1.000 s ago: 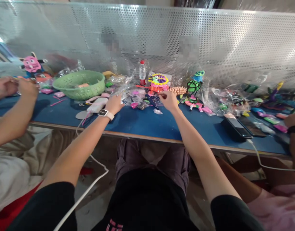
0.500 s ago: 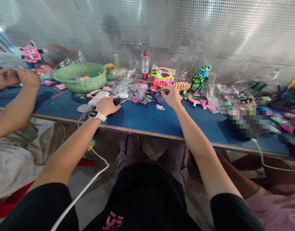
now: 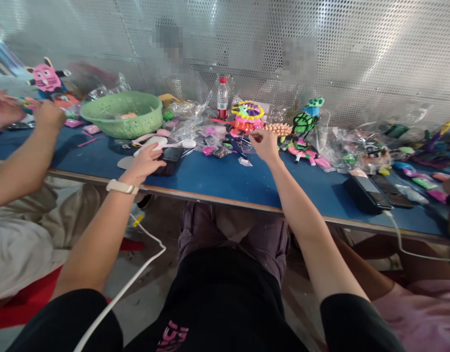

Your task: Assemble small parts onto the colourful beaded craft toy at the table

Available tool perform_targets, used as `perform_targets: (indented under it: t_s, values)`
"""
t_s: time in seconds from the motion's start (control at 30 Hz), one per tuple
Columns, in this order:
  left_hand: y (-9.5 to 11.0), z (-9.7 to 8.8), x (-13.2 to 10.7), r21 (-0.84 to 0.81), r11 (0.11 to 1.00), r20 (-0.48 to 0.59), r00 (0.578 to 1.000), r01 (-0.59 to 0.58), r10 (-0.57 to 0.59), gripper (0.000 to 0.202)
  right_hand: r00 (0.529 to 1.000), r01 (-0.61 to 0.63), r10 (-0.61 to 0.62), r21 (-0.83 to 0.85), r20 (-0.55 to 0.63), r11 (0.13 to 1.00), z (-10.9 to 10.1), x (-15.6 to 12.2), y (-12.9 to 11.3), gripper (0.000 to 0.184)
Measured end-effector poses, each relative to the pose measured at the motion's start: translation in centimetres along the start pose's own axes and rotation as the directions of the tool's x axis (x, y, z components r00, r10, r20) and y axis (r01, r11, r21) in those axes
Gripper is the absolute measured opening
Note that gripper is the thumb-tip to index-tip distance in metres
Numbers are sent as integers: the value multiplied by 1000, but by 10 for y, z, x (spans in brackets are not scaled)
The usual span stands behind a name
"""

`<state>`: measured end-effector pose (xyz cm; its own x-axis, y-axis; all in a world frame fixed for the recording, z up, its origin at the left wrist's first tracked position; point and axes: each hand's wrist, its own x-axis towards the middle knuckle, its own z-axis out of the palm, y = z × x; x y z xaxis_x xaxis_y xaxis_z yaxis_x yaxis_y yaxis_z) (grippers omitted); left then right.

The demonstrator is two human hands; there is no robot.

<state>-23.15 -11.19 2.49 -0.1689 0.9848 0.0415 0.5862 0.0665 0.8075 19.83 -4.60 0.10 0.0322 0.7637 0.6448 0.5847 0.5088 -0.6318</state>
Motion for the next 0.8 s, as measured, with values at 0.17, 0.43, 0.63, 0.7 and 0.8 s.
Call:
perform_targets:
  t_s: [0.17, 0.43, 0.63, 0.7, 0.8]
  values:
    - [-16, 12, -7, -315, 948, -117, 993, -40, 3, 96, 1000, -13, 12, 15, 8, 1000, -4, 0, -2, 11]
    - [-7, 7, -14, -271, 962, -90, 996, -25, 1, 107, 1000, -4, 4, 13, 2, 1000, -4, 0, 0, 10]
    - [-3, 9, -17, -293, 956, -77, 997, -29, 6, 103, 1000, 0, 0, 15, 12, 1000, -3, 0, 2, 10]
    - [-3, 9, -18, -296, 955, -70, 998, -26, 5, 102, 1000, -6, 5, 21, 13, 1000, -3, 0, 3, 10]
    - [-5, 9, -17, -288, 957, -71, 997, -38, 18, 99, 1000, -21, 20, 27, 20, 999, -3, 0, 4, 10]
